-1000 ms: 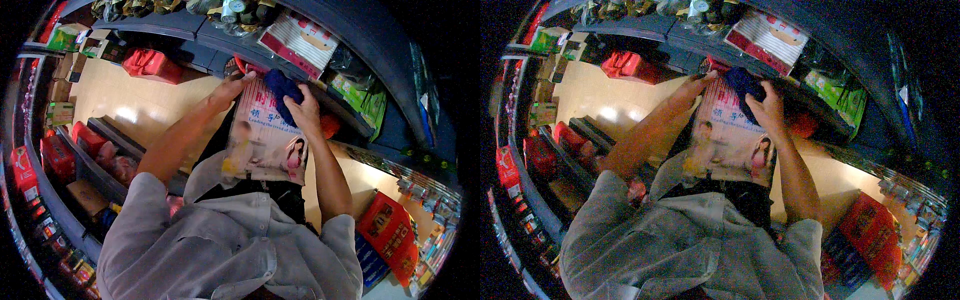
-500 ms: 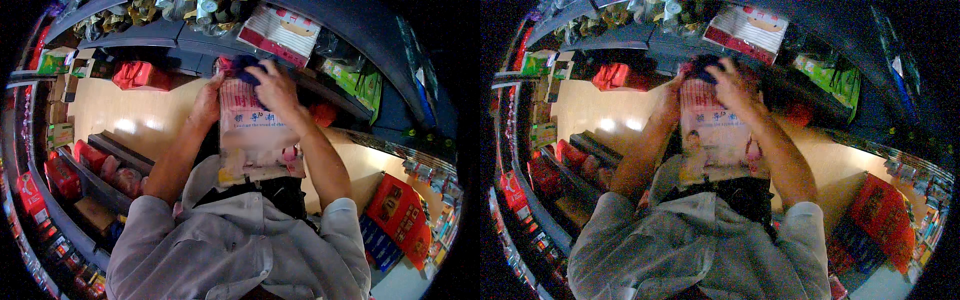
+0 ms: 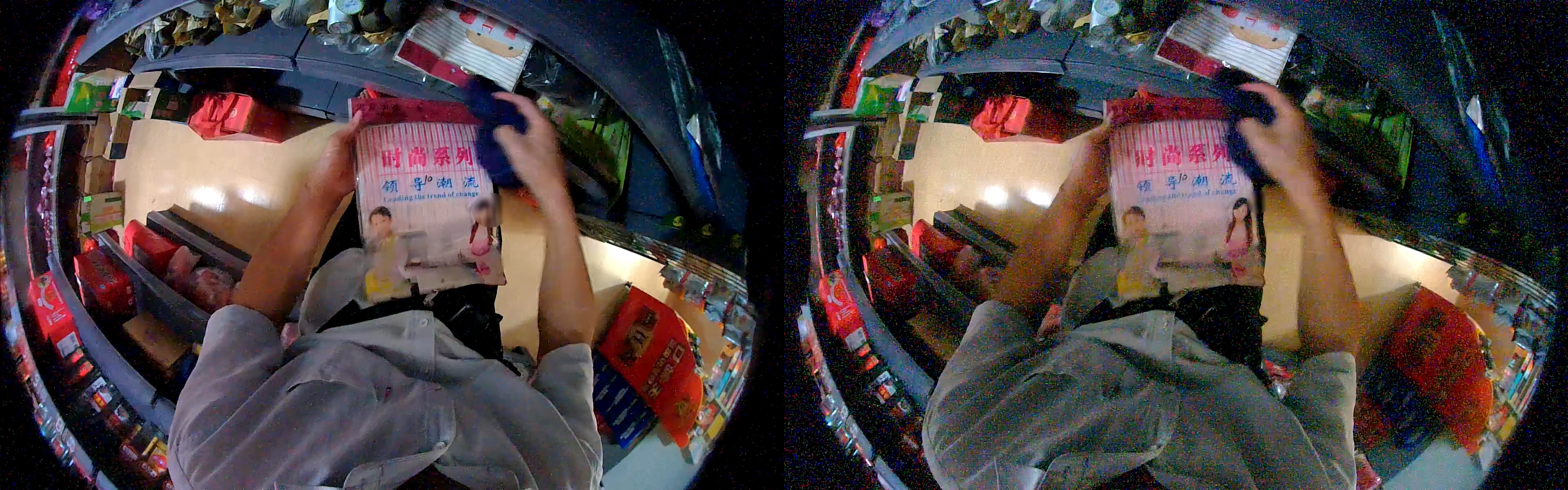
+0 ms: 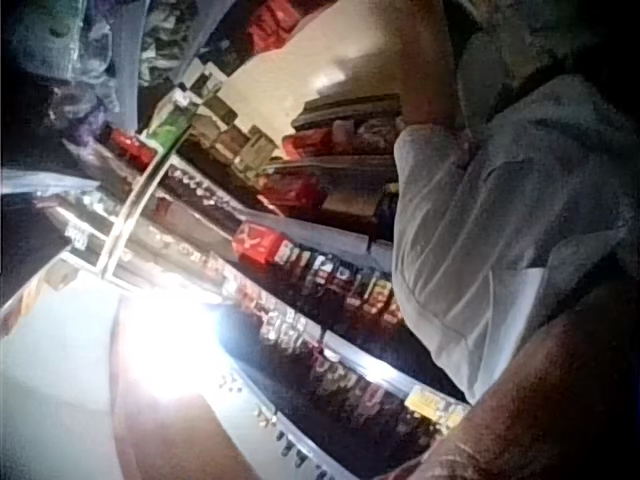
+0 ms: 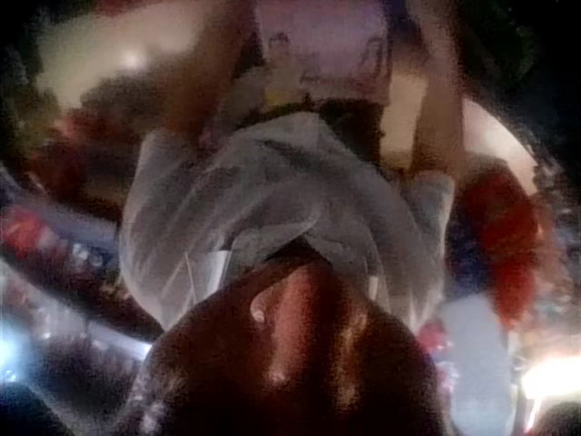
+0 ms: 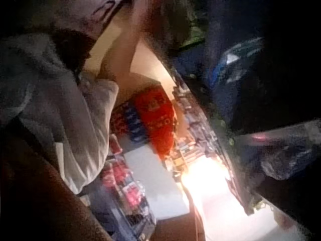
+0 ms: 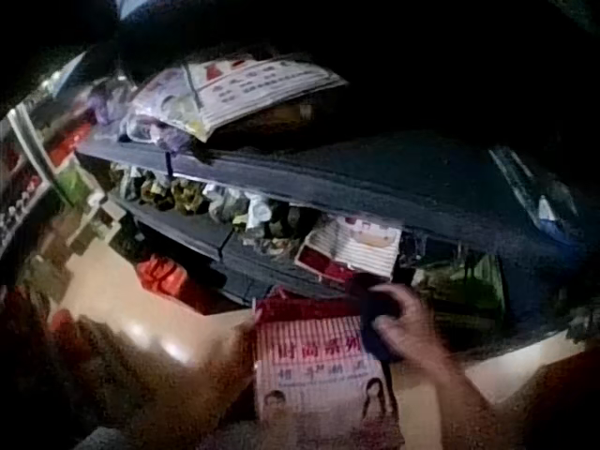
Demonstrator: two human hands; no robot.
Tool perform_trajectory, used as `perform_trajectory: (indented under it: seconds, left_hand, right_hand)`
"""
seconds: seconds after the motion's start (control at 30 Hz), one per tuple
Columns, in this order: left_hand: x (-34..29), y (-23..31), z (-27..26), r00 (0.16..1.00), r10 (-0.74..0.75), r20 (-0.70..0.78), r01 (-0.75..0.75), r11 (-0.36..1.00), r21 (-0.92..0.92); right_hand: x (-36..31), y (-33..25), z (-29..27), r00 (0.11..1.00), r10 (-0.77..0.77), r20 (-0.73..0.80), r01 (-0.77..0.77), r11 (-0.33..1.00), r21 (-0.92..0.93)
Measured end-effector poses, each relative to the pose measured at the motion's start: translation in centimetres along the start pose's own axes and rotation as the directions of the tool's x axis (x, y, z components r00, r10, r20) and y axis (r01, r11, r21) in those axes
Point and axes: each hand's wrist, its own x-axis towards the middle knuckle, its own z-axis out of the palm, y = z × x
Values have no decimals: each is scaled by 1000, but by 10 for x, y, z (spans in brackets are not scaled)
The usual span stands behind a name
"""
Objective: The person takes various packaged items from a shelf and wipes them with a blue cloth before placing them back on the shelf.
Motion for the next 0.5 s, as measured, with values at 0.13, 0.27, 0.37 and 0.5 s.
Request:
perform_trajectory:
  seconds: [0.13, 0.27, 0.37, 0.5]
  left_hand:
    - [26, -8, -5, 994, -111, -15, 112, 993, 46]
    - [39, 2, -28, 981, -171, -92, 189, 949, 254]
    - [48, 1, -31, 979, -192, -73, 198, 976, 91]
    - [53, 4, -31, 996, -77, 48, 64, 970, 233]
  right_hand:
    - [-20, 28, 105, 851, -429, 302, 512, 803, -305]
    - [-72, 29, 117, 744, -374, 554, 595, 748, -294]
    - [-100, 17, 105, 449, -265, 853, 654, 748, -112]
    - [-96, 8, 80, 326, -121, 938, 340, 940, 3]
